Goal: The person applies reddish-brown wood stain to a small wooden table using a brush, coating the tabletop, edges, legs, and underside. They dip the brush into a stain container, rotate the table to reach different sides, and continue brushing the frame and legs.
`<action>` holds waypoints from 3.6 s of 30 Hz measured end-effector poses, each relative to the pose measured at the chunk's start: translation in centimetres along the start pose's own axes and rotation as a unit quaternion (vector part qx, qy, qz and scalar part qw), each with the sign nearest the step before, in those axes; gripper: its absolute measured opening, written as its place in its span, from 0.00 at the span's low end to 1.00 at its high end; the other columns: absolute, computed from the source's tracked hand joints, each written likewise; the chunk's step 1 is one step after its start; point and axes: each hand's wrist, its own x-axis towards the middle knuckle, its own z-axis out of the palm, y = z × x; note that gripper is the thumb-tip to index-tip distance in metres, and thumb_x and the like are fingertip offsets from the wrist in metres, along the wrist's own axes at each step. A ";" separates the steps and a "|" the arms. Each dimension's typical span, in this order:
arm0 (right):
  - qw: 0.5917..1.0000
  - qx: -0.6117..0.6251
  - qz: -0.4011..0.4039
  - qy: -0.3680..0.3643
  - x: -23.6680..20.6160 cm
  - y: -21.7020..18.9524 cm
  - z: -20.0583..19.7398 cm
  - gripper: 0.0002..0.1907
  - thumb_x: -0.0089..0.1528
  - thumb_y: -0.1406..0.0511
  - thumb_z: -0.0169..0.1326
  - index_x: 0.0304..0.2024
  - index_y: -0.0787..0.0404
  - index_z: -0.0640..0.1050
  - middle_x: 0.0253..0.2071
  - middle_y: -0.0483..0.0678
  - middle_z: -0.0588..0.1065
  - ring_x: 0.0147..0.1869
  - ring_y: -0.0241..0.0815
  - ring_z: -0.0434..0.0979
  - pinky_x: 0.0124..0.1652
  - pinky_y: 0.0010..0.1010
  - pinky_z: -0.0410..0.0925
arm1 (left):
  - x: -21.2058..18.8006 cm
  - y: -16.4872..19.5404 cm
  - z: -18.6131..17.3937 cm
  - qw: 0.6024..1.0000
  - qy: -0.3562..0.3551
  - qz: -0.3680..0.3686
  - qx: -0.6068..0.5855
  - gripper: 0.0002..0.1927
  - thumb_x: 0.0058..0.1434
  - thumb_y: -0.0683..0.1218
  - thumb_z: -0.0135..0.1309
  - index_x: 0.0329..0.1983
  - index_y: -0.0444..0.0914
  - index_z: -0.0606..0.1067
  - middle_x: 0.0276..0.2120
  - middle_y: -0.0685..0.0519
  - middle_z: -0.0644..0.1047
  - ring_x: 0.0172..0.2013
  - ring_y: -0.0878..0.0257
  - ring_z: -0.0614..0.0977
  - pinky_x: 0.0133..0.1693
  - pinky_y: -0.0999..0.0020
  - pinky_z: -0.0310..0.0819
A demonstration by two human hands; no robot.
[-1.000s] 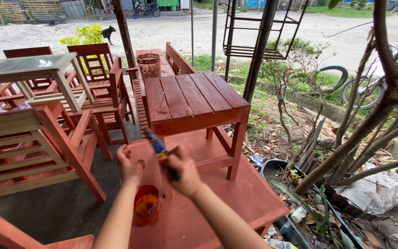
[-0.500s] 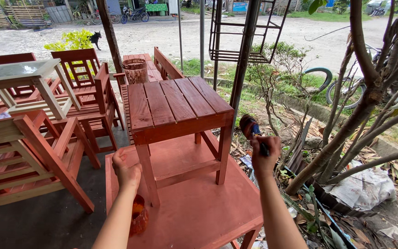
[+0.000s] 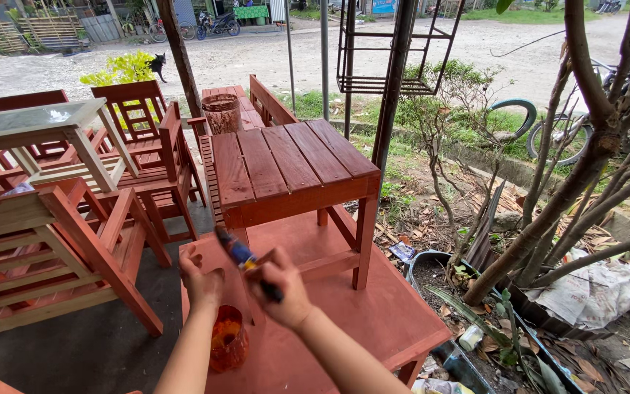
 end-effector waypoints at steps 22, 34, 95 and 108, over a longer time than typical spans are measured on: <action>0.967 0.205 0.141 0.052 1.2 5.0 -6.6 0.03 0.62 0.73 0.60 0.33 0.67 0.78 0.38 0.51 0.74 0.39 0.42 0.80 0.38 0.35 0.80 | -1.3 1.5 3.7 0.998 -0.002 -0.012 -0.063 0.46 0.48 0.30 0.51 0.70 0.45 0.54 0.64 0.44 0.56 0.66 0.47 0.60 0.60 0.51 0.61; 0.938 0.106 0.199 0.263 1.6 12.7 -23.9 0.04 0.59 0.71 0.59 0.33 0.59 0.76 0.38 0.44 0.77 0.40 0.38 0.81 0.41 0.29 0.77 | -1.0 1.7 3.8 0.998 0.030 -0.007 -0.049 0.46 0.49 0.30 0.53 0.71 0.46 0.54 0.65 0.44 0.55 0.66 0.47 0.58 0.59 0.52 0.61; 0.858 0.052 0.271 0.434 -10.4 16.4 -14.9 0.09 0.62 0.73 0.56 0.33 0.63 0.68 0.34 0.48 0.71 0.29 0.44 0.82 0.31 0.32 0.77 | -2.2 -6.1 7.6 0.994 -0.062 0.004 0.090 0.36 0.72 0.68 0.29 0.63 0.33 0.63 0.63 0.36 0.63 0.55 0.38 0.73 0.54 0.47 0.69; 0.910 -0.407 -0.022 -0.076 -3.2 12.1 -14.8 0.09 0.53 0.68 0.60 0.34 0.56 0.74 0.40 0.52 0.72 0.35 0.52 0.78 0.27 0.41 0.71 | -3.2 -5.6 6.4 0.997 -0.015 0.000 -0.071 0.29 0.70 0.57 0.50 0.65 0.35 0.63 0.60 0.43 0.64 0.55 0.53 0.72 0.57 0.56 0.68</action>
